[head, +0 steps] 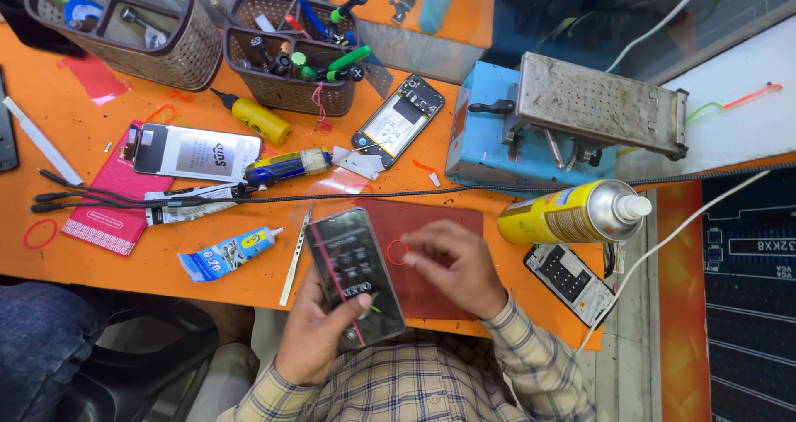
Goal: The person cleans the internal components of a mobile phone with a cloth, applies adhesive from a tube to the chassis, and then fits the back cover onto the phone. The person then secures the assembly by wrapping several elastic bands around the device.
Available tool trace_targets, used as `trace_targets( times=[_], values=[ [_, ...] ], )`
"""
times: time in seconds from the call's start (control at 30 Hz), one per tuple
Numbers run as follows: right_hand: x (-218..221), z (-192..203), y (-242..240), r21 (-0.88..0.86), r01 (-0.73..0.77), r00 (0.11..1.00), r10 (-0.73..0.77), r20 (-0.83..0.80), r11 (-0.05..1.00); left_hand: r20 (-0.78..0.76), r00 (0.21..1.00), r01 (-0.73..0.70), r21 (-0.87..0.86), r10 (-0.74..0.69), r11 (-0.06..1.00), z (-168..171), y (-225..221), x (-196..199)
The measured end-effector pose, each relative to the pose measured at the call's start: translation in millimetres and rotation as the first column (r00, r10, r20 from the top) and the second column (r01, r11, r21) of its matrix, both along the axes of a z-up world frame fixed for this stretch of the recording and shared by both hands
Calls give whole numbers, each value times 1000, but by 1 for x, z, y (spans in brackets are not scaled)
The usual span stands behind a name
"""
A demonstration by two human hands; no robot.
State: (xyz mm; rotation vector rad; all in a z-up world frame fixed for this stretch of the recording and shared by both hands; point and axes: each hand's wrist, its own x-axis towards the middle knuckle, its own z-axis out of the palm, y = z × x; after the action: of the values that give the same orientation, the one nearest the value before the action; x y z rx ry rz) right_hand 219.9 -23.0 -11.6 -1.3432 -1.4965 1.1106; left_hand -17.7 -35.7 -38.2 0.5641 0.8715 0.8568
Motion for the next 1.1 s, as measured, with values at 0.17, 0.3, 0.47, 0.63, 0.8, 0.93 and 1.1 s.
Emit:
trace_targets(
  times=[0.17, 0.3, 0.47, 0.63, 0.8, 0.93, 1.1],
  values=[
    [-8, 1, -9, 329, -181, 783, -66, 618, 927, 12, 982, -186, -11, 186, 983, 2, 8, -7],
    [-13, 0, -11, 343, -266, 707, -59, 705, 901, 3, 986, -165, 44, 165, 985, 3, 6, -3],
    [0, -4, -22, -257, -132, 981, 164, 108, 958, -75, 995, 85, 281, -67, 956, 4, -1, 1],
    [12, 6, -29, 115, -221, 971, 207, 124, 968, -3, 952, 299, 223, -306, 928, 2, -9, 16],
    [45, 12, -32, 149, -271, 957, 283, -64, 951, 67, 940, 317, 190, -334, 929, -1, -10, 8],
    [46, 6, -54, 153, 102, 229, 127, -965, 983, 187, 973, 132, 31, -135, 991, 6, 0, 9],
    [16, -44, -73, -88, 120, 508, -137, -851, 989, 125, 969, 192, 167, -214, 967, 26, -4, 23]
  ],
)
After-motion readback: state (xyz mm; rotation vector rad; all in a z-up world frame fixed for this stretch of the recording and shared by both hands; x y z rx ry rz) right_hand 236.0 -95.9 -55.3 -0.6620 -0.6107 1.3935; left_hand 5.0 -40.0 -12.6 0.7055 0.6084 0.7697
